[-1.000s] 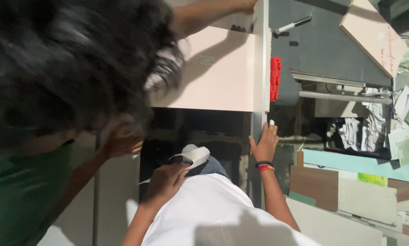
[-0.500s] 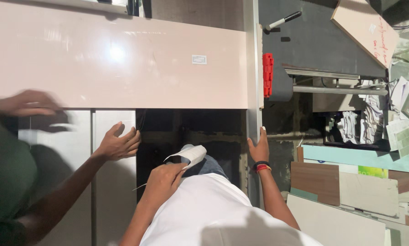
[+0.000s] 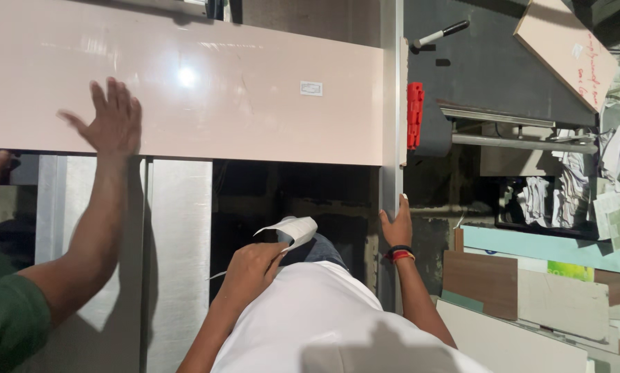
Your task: The person repeatedly peels small adhesive labels from a white sheet and places them onto large light-colored panels. A coworker assists by positioning and moving the panels on a metal workbench. The person handles the label sheet and panels throughout the clip.
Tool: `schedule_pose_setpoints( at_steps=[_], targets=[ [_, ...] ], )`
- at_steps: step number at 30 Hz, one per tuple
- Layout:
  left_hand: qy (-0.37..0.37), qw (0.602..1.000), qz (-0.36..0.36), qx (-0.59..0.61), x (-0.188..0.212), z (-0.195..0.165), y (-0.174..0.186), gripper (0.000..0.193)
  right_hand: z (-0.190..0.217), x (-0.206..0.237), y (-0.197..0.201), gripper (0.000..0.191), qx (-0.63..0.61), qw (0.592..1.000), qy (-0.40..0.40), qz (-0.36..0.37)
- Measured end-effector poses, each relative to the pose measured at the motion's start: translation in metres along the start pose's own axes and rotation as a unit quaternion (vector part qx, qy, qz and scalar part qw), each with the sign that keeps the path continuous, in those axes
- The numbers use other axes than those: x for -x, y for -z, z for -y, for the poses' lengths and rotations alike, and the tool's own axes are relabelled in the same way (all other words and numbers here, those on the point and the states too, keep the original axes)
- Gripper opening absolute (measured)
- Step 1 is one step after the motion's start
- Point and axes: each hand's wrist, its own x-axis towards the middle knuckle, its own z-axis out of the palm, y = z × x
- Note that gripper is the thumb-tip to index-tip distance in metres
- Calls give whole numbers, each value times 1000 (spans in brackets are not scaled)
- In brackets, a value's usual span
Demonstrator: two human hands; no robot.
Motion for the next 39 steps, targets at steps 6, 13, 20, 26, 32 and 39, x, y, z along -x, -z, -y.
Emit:
schedule_pose_setpoints(
  at_steps=[6, 13, 20, 26, 32, 39],
  targets=[
    [21, 1000, 19, -12, 3, -2, 7, 20, 5, 2, -1, 74, -10, 1000, -5, 0],
    [37, 999, 27, -19, 10, -6, 9, 20, 5, 5, 1, 72, -5, 1000, -2, -8],
    [22, 1000, 6, -9, 11, -1, -2, 19, 3, 1, 1, 72, 0, 1000, -24, 6],
    [25, 999, 16, -17, 10, 0, -7, 21, 0, 2, 1, 72, 4, 1000, -14, -3],
    [11, 1000, 13, -19, 8, -1, -5, 20, -1, 1, 0, 71, 3, 1000, 7, -19],
    [10, 1000, 8, -10, 3, -6, 2, 18, 2, 2, 2, 71, 3, 1000, -21, -6]
  ],
)
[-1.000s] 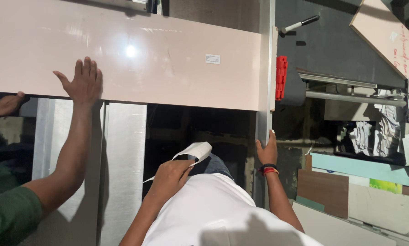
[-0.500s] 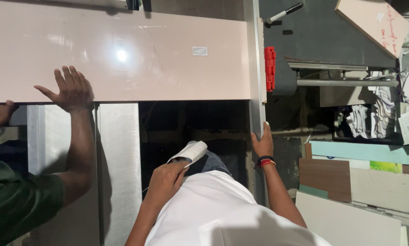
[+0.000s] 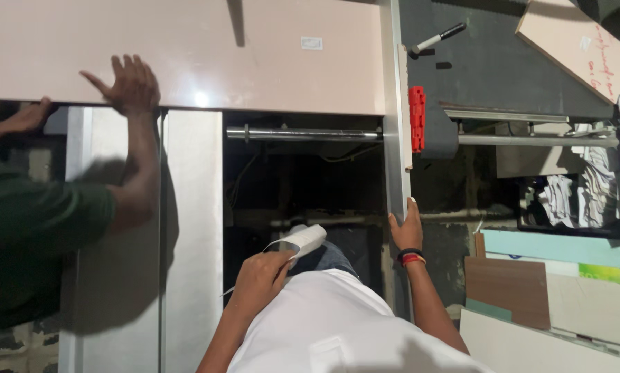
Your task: The person repeatedly peels small adhesive labels from a white sheet and places them onto large light-colored panels. A coworker assists by positioning and moving the panels on a metal workbench. The person handles the label sheet and panels throughout the clip.
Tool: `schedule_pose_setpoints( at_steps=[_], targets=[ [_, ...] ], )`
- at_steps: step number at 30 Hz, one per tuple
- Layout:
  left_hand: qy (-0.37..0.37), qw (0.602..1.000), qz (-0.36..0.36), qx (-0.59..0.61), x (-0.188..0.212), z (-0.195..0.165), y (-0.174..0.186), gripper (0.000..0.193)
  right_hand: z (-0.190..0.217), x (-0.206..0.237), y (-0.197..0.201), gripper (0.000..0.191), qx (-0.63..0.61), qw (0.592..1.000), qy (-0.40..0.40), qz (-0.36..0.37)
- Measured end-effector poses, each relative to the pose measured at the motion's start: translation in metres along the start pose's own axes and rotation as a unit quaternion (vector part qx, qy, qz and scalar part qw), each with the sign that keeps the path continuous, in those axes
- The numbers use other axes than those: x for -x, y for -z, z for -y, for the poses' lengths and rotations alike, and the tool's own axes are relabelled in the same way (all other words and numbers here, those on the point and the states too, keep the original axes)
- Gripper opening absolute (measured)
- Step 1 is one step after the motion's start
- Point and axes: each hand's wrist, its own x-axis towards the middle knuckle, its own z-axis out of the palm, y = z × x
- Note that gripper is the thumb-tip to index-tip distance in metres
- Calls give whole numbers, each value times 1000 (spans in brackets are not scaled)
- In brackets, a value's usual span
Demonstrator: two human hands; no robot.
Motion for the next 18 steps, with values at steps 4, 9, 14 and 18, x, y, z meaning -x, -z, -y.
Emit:
schedule_pose_setpoints(
  at_steps=[4, 9, 14, 18],
  targets=[
    [-3, 1000, 0, -2, -5, -3, 3, 19, -4, -3, -2, 71, 0, 1000, 15, -14],
    [15, 1000, 18, 6, -11, -5, 5, 18, -7, -8, -3, 72, -4, 999, 40, -25],
    [16, 1000, 22, -5, -13, -4, 4, 18, -8, -10, -3, 72, -7, 1000, 0, -9],
    [24, 999, 25, 3, -13, -5, 3, 17, -8, -11, -2, 72, -2, 1000, 10, -18]
  ],
)
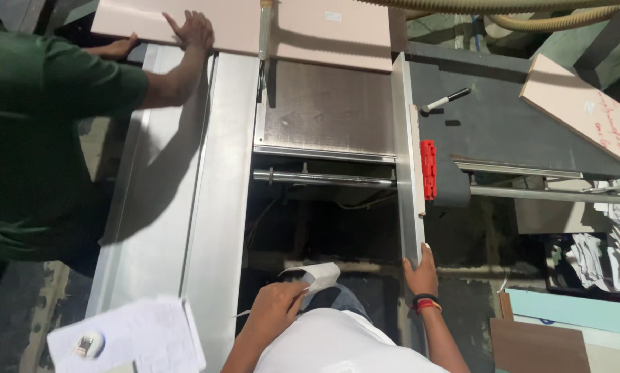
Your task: The person repeatedly peels small adhesive labels from a white sheet and places them onto large light-colored panels. A coworker assists by positioning and moving the panels on a metal workbench. The person handles the label sheet and panels throughout the clip.
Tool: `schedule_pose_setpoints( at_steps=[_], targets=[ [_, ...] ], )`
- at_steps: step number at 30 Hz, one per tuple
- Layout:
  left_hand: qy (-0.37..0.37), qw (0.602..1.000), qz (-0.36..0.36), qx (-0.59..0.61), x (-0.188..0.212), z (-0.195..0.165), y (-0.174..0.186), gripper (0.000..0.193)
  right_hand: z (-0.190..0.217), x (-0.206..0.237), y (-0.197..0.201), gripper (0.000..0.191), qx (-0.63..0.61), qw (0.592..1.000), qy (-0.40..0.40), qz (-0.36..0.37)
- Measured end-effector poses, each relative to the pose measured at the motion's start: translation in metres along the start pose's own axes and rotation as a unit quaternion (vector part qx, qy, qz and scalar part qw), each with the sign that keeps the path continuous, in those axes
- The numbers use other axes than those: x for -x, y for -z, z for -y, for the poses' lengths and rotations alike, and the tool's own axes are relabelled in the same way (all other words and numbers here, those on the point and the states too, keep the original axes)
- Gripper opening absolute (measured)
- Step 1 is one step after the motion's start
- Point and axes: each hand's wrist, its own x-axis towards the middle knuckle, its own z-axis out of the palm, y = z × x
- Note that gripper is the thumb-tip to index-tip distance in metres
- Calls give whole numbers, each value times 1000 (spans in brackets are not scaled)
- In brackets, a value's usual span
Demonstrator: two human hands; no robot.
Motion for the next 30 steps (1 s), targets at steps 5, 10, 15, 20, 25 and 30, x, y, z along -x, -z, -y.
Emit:
schedule_pose_setpoints(
  at_steps=[5, 10, 15, 20, 25, 30],
  targets=[
    [8, 1000, 4, -3, -2, -1, 0, 18, 0, -2, 0, 72, -1, 1000, 20, -13],
    [-1, 1000, -7, -12, -2, 0, -1, 19, 6, -1, 3, 72, 5, 1000, -24, 7],
    [35, 996, -59, 61, 0, 10, -6, 20, 11, -1, 7, 72, -4, 1000, -13, 1],
    [168, 969, -132, 127, -1, 19, 0, 29, -2, 0, -2, 77, 11, 996, 83, -19],
    [194, 867, -221, 403, -1, 0, 36, 24, -12, 6, -11, 72, -18, 999, 41, 2],
    [164, 846, -232, 451, 4, -14, 55, 25, 45, 5, 13, 62, -27, 982, 160, -95]
  ],
)
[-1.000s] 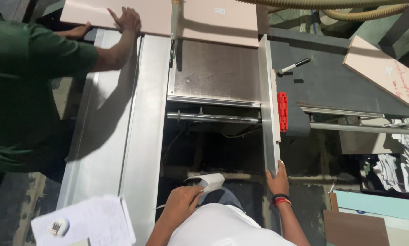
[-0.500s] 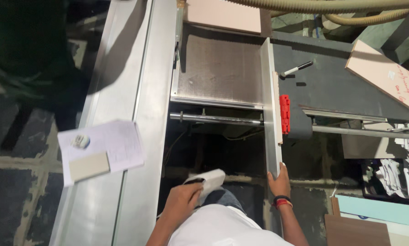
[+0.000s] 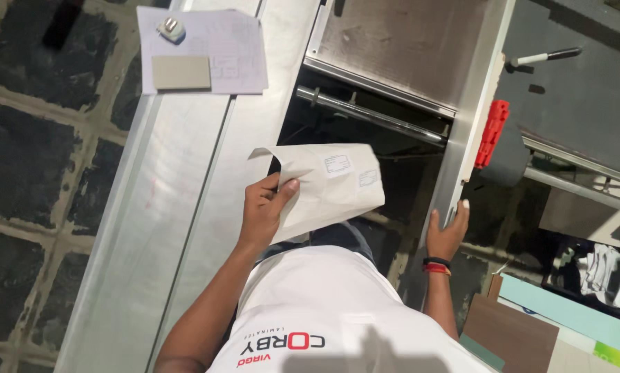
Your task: The person repeatedly peels small adhesive labels from a white sheet and places them onto large light-colored panels. A coworker assists by positioning and moving the panels on a metal workbench. The person handles the label sheet and panels throughout the clip.
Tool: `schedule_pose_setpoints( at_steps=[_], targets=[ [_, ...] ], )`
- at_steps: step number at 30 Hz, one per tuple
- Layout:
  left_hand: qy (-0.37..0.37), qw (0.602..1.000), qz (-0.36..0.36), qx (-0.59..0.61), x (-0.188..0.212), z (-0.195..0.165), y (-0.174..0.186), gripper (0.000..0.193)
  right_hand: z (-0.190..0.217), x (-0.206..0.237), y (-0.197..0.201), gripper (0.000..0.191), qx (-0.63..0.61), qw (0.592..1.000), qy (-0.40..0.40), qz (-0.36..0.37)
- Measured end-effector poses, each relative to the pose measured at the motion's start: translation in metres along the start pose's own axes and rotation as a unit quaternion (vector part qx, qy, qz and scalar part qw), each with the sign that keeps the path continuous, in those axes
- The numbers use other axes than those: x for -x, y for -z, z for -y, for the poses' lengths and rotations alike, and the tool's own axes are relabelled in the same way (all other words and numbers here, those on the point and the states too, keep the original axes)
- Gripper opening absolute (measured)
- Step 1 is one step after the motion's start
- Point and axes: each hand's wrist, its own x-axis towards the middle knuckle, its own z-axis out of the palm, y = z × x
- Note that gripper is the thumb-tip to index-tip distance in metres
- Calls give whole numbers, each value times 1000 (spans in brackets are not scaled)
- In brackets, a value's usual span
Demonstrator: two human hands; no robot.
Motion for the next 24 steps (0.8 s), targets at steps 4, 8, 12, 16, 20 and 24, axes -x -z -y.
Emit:
schedule_pose_setpoints(
  at_steps=[4, 8, 12, 16, 20, 24],
  targets=[
    [7, 997, 51, 57, 4, 21, 14, 26, 89, -25, 38, 40, -314, 947, -35, 52],
    [11, 981, 133, 144, 6, 43, 25, 34, 175, -38, 81, 39, -399, 894, 168, 116],
    [50, 962, 165, 211, 11, 50, 28, 41, 223, -55, 93, 48, -328, 884, 299, 147],
    [64, 954, 180, 233, 16, 56, 34, 42, 239, -61, 90, 53, -314, 864, 348, 184],
    [82, 957, 173, 219, 23, 64, 40, 50, 244, -56, 84, 65, -268, 863, 384, 190],
    [60, 960, 183, 203, 24, 60, 36, 56, 247, -58, 80, 75, -261, 868, 374, 197]
  ],
)
